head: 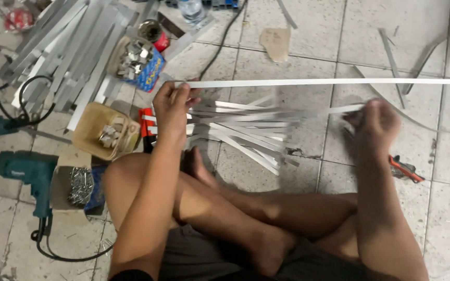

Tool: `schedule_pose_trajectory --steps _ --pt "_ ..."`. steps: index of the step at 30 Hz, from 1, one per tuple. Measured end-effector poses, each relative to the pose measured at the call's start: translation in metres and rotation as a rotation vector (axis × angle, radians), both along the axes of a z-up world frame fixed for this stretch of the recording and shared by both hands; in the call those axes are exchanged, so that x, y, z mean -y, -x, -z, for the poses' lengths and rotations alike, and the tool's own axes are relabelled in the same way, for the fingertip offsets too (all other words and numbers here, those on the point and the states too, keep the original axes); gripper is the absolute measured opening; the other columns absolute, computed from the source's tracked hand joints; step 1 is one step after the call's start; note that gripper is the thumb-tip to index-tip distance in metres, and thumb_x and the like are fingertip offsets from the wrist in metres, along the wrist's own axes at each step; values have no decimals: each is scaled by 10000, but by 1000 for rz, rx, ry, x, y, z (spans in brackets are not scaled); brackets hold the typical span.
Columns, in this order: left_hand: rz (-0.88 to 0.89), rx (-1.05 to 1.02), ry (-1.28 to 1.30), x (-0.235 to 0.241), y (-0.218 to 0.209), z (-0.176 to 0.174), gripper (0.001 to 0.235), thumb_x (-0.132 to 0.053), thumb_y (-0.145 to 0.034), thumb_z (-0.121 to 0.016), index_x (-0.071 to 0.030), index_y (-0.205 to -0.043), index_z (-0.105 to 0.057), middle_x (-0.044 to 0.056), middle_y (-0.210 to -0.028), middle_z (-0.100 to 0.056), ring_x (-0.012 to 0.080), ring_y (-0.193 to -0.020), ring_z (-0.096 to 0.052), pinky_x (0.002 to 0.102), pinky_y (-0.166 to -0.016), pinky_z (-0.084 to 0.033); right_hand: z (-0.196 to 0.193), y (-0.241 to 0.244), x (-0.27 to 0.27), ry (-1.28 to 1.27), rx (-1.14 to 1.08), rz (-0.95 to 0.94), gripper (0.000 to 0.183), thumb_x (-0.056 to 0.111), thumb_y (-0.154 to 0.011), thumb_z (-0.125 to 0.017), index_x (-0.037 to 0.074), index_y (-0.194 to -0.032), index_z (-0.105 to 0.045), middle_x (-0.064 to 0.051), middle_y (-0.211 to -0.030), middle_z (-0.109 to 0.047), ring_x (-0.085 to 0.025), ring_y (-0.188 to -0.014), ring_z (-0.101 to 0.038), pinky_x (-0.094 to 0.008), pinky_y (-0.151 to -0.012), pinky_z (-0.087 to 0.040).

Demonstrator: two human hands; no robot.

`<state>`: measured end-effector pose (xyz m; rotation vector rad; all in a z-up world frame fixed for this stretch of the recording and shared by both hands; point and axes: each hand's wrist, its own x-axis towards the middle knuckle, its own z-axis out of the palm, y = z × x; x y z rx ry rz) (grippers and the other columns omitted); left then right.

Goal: The person cuts a long metal strip using hand shears and then picks up another strip from a pile on the floor.

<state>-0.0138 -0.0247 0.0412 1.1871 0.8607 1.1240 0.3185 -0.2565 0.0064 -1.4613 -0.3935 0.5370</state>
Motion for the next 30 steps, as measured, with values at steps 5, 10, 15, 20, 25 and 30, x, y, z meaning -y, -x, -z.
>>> schedule_pose_trajectory --steps 5,10,15,20,25,30 --pt "-319 205 316 2 16 9 191 -159 -923 -706 -67 -1031 -578 143 -916 -736 251 -837 -760 414 -774 -678 1 -11 18 -213 -66 240 171 186 -1132 -561 114 -977 -545 8 -767 -505 -113 -689 -588 -256 -642 -577" --pt "-266 262 207 -13 9 19 222 -132 -1003 -578 -5 -1167 -656 140 -1078 -713 307 -909 -778 412 -838 -690 -13 3 -4 -168 -33 277 178 200 -1101 -563 122 -942 -541 -17 -803 -541 -142 -706 -635 -283 -698 -633" --pt "-223 365 253 -14 2 23 363 -210 -1049 -471 44 -1246 -639 130 -863 -572 270 -856 -672 452 -833 -691 -10 -3 -29 -203 -12 213 164 186 -1095 -591 114 -954 -548 -19 -781 -509 -131 -673 -591 -294 -697 -645" --pt "-177 300 255 -9 2 11 332 -179 -1078 -390 -36 -1275 -615 225 -1088 -737 321 -1016 -746 429 -864 -658 -8 1 -47 -202 -16 231 184 236 -1083 -593 124 -948 -538 -37 -802 -534 -170 -708 -657 -268 -684 -646" --pt "-160 306 268 -8 2 12 346 -203 -1075 -400 -4 -1258 -615 233 -1187 -709 346 -1084 -714 466 -919 -643 14 -4 -45 -226 -23 216 200 198 -1098 -591 127 -922 -527 -16 -846 -531 -146 -702 -585 -279 -687 -598" --pt "-154 388 259 -9 0 15 356 -215 -1064 -420 22 -1229 -627 263 -1207 -710 355 -1094 -712 453 -895 -646 23 -4 -49 -236 -30 157 161 198 -1123 -556 111 -991 -529 -20 -824 -507 -123 -693 -567 -257 -661 -588"
